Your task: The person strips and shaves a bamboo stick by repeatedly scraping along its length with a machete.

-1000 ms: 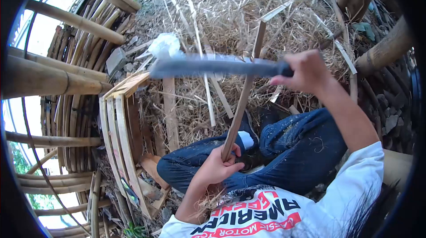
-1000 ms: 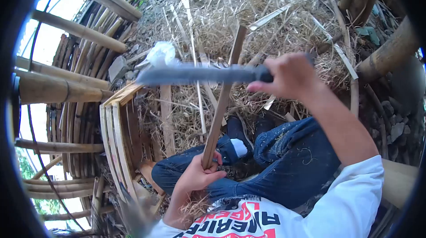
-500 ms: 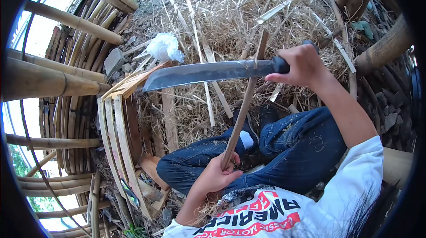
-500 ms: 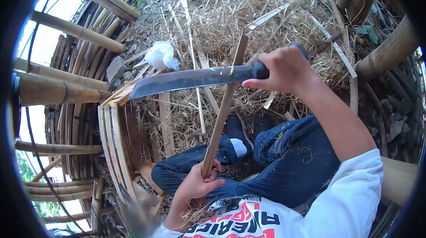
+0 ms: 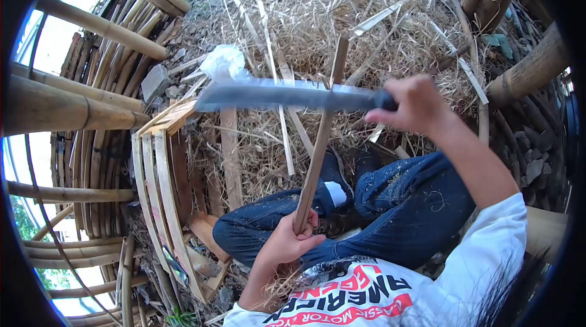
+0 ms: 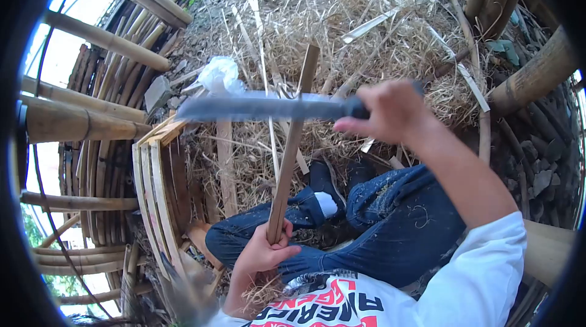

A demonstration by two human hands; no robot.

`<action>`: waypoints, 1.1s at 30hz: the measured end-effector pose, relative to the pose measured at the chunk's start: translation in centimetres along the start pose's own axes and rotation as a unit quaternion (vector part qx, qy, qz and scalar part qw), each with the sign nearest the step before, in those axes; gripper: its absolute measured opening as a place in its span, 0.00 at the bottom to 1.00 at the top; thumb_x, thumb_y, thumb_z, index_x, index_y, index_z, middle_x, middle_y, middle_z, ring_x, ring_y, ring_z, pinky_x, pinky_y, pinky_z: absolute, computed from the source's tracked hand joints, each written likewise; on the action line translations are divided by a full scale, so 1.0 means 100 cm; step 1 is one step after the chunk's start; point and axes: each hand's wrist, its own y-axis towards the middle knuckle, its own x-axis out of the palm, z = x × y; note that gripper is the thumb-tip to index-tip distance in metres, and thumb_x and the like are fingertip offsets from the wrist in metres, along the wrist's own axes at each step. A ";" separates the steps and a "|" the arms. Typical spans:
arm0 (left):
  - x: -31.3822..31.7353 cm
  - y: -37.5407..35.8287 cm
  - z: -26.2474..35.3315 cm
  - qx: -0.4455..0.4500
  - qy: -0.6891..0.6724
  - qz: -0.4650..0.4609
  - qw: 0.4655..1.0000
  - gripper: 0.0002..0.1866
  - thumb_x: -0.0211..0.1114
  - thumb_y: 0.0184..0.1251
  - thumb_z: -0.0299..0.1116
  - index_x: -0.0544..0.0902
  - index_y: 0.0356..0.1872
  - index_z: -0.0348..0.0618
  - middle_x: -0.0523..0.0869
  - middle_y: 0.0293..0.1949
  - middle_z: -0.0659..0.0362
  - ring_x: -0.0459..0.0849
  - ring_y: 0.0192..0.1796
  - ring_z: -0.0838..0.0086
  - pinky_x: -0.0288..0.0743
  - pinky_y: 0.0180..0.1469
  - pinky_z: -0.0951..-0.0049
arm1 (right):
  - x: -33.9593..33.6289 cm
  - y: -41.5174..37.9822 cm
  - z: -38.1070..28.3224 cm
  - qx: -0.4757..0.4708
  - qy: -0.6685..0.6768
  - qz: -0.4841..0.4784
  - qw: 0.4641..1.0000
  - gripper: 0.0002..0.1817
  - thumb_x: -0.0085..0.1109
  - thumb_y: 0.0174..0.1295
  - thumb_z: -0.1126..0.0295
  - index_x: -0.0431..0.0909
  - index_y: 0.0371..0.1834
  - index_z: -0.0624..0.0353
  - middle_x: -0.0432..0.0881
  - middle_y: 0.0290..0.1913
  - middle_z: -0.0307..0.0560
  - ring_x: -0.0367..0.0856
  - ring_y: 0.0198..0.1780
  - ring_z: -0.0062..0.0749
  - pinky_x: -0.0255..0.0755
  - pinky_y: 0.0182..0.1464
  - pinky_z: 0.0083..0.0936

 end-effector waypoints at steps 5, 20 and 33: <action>0.011 0.011 0.017 0.007 0.024 0.004 1.000 0.18 0.74 0.53 0.21 0.73 0.40 0.39 0.61 0.19 0.75 0.58 0.22 0.90 0.53 0.26 0.84 | 0.000 -0.002 -0.051 -0.277 -0.001 -0.008 0.961 0.37 0.58 0.49 0.25 0.76 0.17 0.54 0.77 0.14 0.42 0.77 0.15 0.31 0.73 0.22 0.25; 0.007 0.001 0.007 0.006 0.023 0.002 1.000 0.17 0.74 0.55 0.22 0.73 0.39 0.38 0.61 0.18 0.74 0.57 0.22 0.90 0.53 0.26 0.84 | -0.006 0.008 -0.009 -0.177 -0.048 0.037 0.982 0.38 0.56 0.51 0.26 0.74 0.17 0.55 0.77 0.14 0.41 0.80 0.17 0.31 0.74 0.24 0.28; 0.004 -0.003 0.005 0.013 0.055 0.006 0.998 0.15 0.71 0.56 0.22 0.73 0.40 0.38 0.61 0.19 0.73 0.57 0.23 0.88 0.54 0.28 0.83 | -0.007 0.004 -0.010 -0.130 -0.006 0.017 0.991 0.36 0.58 0.52 0.27 0.78 0.19 0.54 0.78 0.14 0.40 0.81 0.18 0.30 0.76 0.25 0.29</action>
